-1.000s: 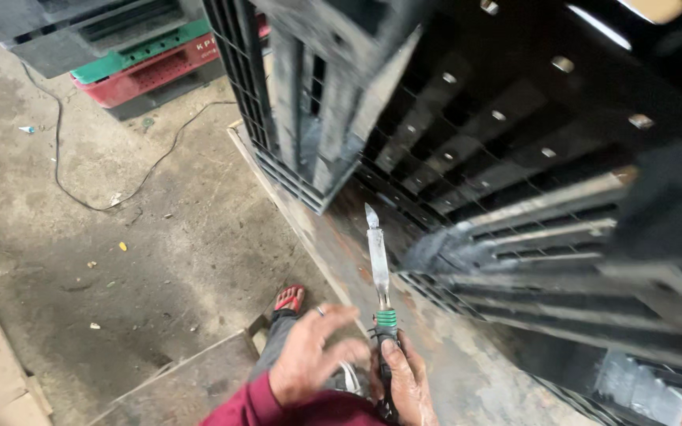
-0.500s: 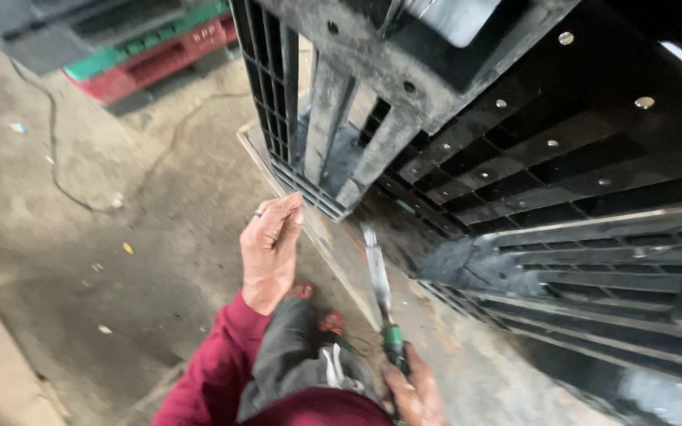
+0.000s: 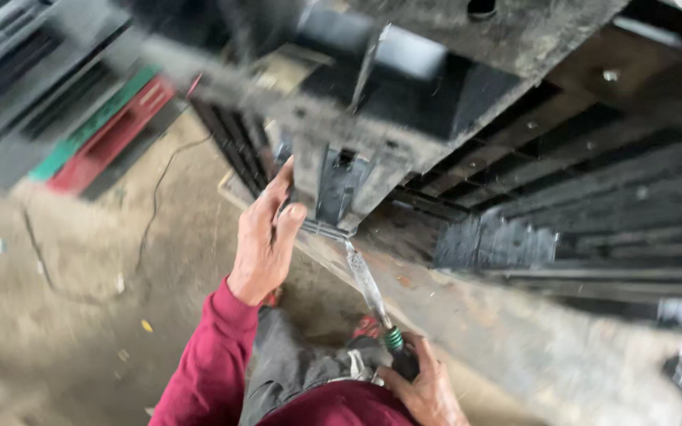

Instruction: The person positions a black plastic crate on a workbench and uses a handheld welding tool to fuse the plastic seams. They systematically move the tool along the joints to join the components together.

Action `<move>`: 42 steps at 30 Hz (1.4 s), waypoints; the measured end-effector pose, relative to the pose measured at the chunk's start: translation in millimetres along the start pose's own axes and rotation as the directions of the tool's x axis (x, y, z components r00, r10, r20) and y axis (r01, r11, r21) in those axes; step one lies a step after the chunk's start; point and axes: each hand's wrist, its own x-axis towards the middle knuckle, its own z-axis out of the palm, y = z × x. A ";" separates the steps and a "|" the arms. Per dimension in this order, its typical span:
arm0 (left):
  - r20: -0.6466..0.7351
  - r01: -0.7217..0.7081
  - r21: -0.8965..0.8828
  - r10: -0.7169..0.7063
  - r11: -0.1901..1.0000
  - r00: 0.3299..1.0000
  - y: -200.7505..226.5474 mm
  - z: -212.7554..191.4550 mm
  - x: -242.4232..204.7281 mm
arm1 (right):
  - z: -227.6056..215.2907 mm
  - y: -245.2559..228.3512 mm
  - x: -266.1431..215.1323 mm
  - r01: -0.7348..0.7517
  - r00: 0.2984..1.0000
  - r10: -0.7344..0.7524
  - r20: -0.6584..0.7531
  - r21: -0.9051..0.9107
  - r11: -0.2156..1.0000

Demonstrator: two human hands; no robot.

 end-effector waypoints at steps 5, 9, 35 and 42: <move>0.258 -0.021 -0.256 0.089 0.966 0.962 -10.1 -10.0 23.7 | 55.1 -55.2 -12.9 -0.352 0.930 0.357 -0.083 0.069 0.933; 0.341 0.133 -0.309 -0.021 0.942 0.940 -21.3 -26.9 9.0 | 99.7 -88.0 -15.3 -0.220 0.934 0.258 -0.249 0.169 0.961; 0.199 -0.001 -0.454 0.102 0.891 0.975 -62.9 18.0 39.8 | 114.1 -114.7 4.7 0.108 0.944 -0.048 -0.326 0.167 0.980; 0.218 -0.034 -0.457 0.149 0.889 0.965 -64.4 14.6 38.2 | 119.4 -127.2 8.3 0.077 0.942 -0.023 -0.336 0.149 0.986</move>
